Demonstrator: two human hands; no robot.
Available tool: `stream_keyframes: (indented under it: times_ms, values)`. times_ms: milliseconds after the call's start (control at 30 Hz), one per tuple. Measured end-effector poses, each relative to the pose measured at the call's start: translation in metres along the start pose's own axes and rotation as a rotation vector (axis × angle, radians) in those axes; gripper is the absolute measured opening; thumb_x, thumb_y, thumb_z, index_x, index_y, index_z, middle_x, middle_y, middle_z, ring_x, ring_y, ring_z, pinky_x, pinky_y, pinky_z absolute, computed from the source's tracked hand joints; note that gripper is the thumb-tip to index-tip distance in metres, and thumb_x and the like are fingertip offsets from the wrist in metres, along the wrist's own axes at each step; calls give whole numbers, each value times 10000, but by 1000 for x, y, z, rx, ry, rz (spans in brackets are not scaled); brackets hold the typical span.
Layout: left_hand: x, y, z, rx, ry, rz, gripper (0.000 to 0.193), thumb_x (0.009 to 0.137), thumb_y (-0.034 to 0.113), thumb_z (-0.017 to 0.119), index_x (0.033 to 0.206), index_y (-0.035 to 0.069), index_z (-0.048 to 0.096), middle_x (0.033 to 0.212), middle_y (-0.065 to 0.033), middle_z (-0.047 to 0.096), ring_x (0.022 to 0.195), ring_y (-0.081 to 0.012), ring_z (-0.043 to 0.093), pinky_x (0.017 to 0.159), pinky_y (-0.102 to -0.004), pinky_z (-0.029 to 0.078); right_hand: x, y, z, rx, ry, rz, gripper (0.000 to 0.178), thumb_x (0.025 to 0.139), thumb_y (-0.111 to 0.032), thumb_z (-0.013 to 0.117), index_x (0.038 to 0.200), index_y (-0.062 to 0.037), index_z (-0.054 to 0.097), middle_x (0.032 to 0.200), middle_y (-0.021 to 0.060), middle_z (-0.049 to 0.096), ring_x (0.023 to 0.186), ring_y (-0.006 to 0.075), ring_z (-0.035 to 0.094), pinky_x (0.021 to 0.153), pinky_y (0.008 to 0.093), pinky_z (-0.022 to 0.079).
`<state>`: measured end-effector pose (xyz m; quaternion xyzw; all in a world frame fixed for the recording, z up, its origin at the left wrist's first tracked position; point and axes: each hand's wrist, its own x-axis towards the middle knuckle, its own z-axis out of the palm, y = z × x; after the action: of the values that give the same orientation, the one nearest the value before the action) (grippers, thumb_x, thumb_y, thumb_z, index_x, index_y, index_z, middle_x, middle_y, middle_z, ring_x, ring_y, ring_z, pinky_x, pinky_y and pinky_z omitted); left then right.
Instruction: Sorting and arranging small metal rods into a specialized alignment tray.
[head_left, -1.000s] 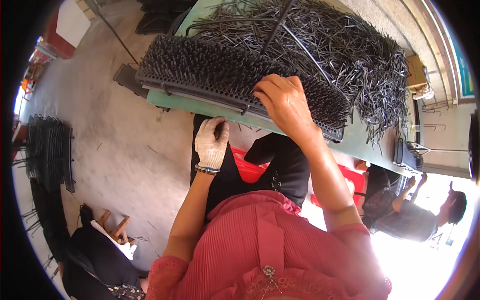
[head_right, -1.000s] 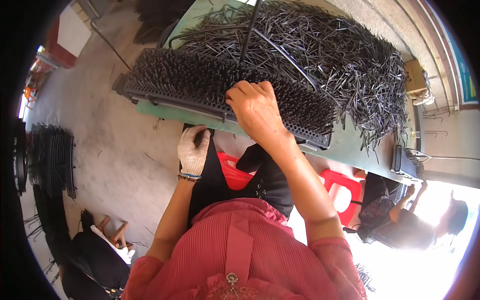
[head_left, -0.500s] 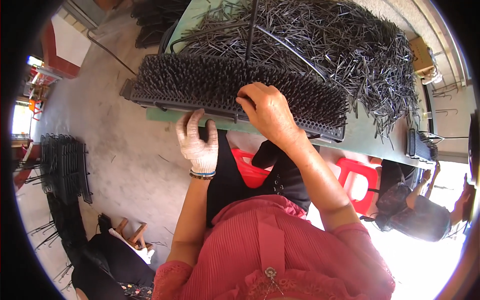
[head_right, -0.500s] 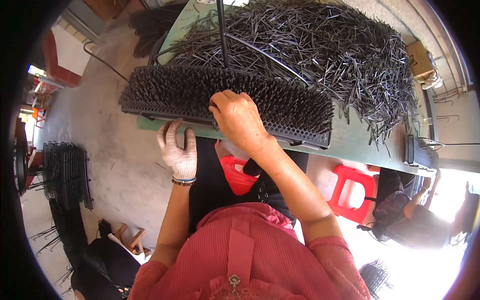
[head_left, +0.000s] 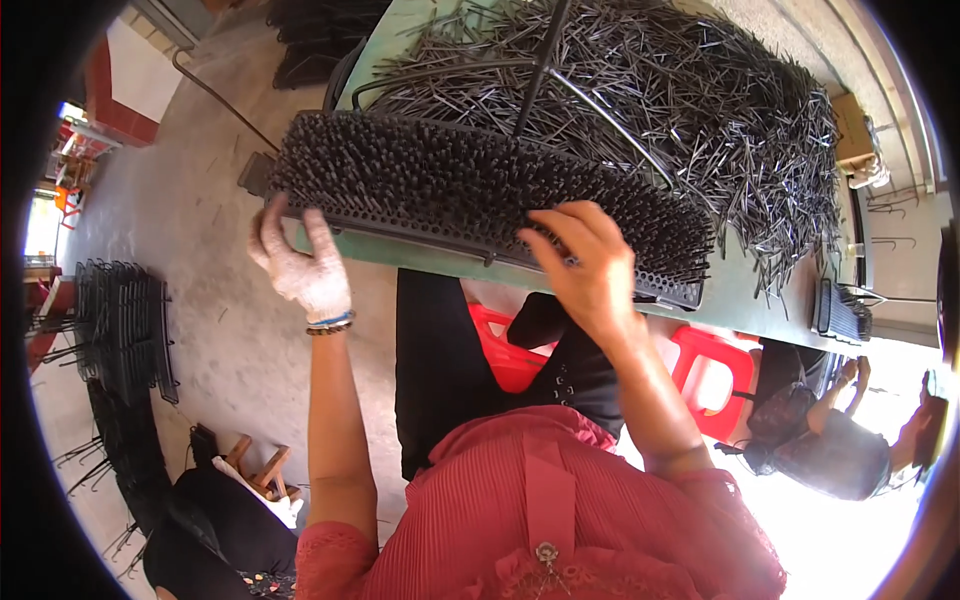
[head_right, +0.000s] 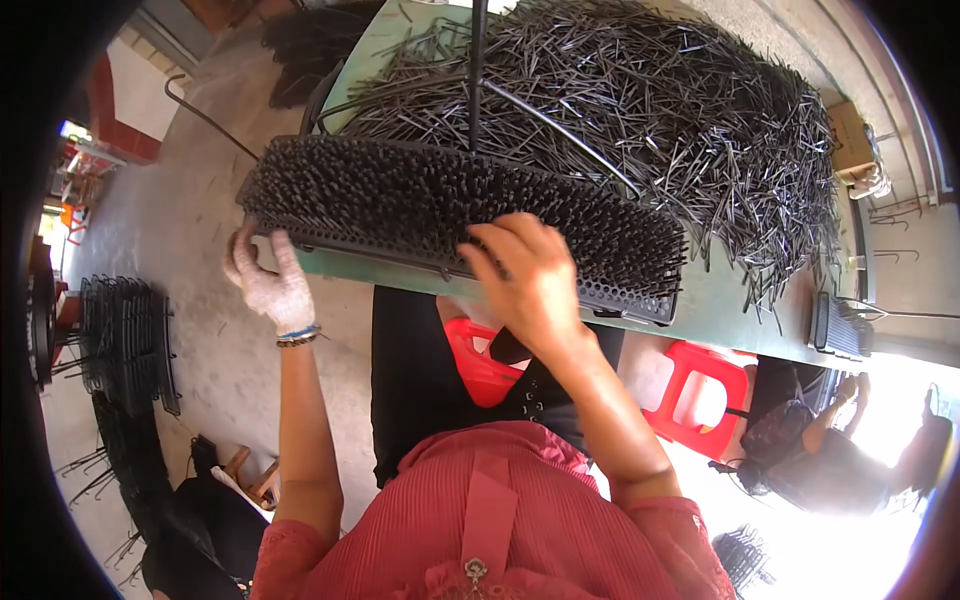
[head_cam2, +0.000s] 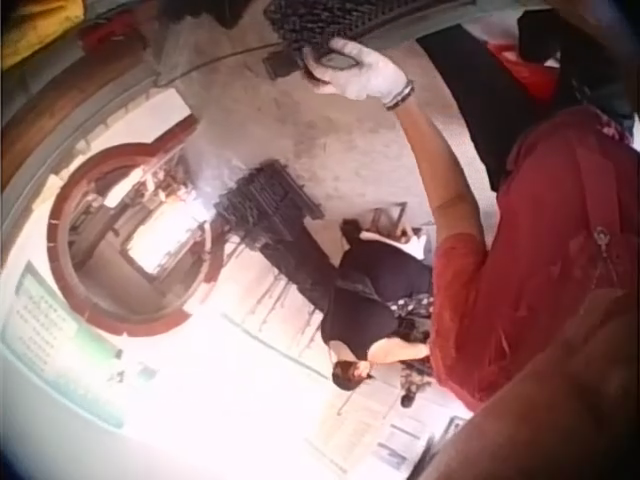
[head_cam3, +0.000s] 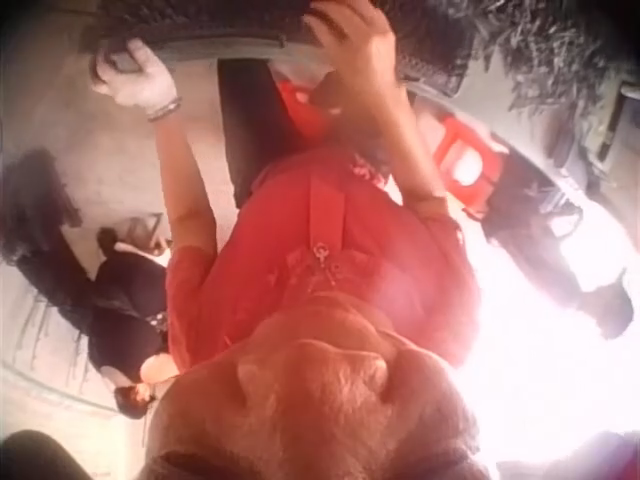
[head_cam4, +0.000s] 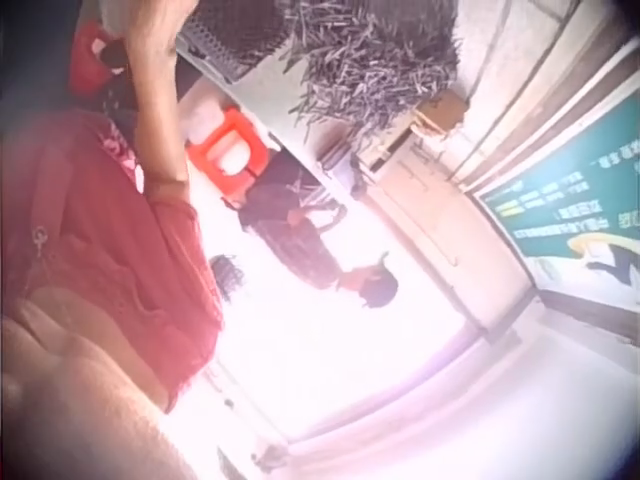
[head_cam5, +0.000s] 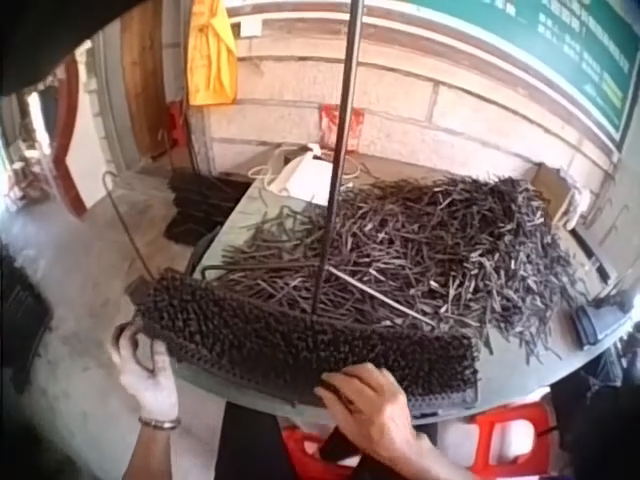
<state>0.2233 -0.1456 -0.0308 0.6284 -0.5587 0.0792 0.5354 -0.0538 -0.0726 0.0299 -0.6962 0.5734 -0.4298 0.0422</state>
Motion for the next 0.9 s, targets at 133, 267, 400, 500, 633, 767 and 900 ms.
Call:
stream_keyframes:
  times_ms: [133, 267, 400, 500, 633, 767, 900]
  values:
    - [31, -43, 16, 43, 62, -19, 380, 911, 315, 652, 1177, 46, 620, 1247, -193, 524, 1037, -304, 600, 859, -393, 522, -26, 26, -62, -222, 189, 224, 195, 820, 8, 701, 1013, -20, 699, 975, 116, 644, 866, 210, 624, 759, 322, 515]
    - [45, -90, 32, -14, -152, -176, 384, 983, 294, 517, 1235, 8, 565, 1234, -197, 576, 1060, -278, 599, 923, -353, 481, -94, 118, -118, -521, 507, 363, 243, 955, -127, 575, 1141, 12, 644, 1060, 155, 625, 990, 237, 588, 852, 352, 476]
    - [27, -108, 54, -200, -45, -285, 401, 1026, 268, 446, 1230, -62, 549, 1142, -160, 648, 1008, -212, 600, 926, -307, 462, -134, 157, -120, -12, 526, 949, 531, 1032, -411, 385, 1297, 16, 556, 1280, 158, 588, 1140, 249, 554, 993, 350, 395]
    - [28, -96, 47, -167, -67, -337, 461, 1010, 337, 474, 1248, -52, 543, 1137, -175, 644, 977, -218, 601, 903, -310, 472, -127, 153, -88, 544, 622, 998, 635, 1030, -455, 320, 1354, 70, 469, 1340, 168, 540, 1254, 232, 491, 1072, 342, 347]
    - [18, -102, 37, -66, -24, -206, 460, 1011, 316, 474, 1261, -66, 531, 1193, -199, 619, 1021, -262, 601, 954, -349, 460, -103, 149, -82, 832, 687, 1054, 591, 1029, -422, 366, 1372, 52, 455, 1357, 139, 528, 1232, 214, 504, 1057, 329, 366]
    - [11, -100, 28, -10, -27, -208, 477, 1022, 301, 455, 1273, -102, 500, 1243, -241, 590, 1084, -287, 582, 996, -354, 429, -100, 162, -85, 578, 516, 781, 542, 1040, -373, 371, 1348, 59, 481, 1283, 131, 583, 1173, 193, 539, 1031, 307, 383]
    - [14, -105, 18, 68, -37, -172, 480, 1028, 285, 436, 1295, -113, 474, 1288, -257, 556, 1138, -311, 550, 1032, -359, 397, -87, 183, -79, 780, 678, 924, 508, 1030, -360, 420, 1274, 65, 555, 1252, 151, 601, 1151, 204, 556, 1033, 312, 381]
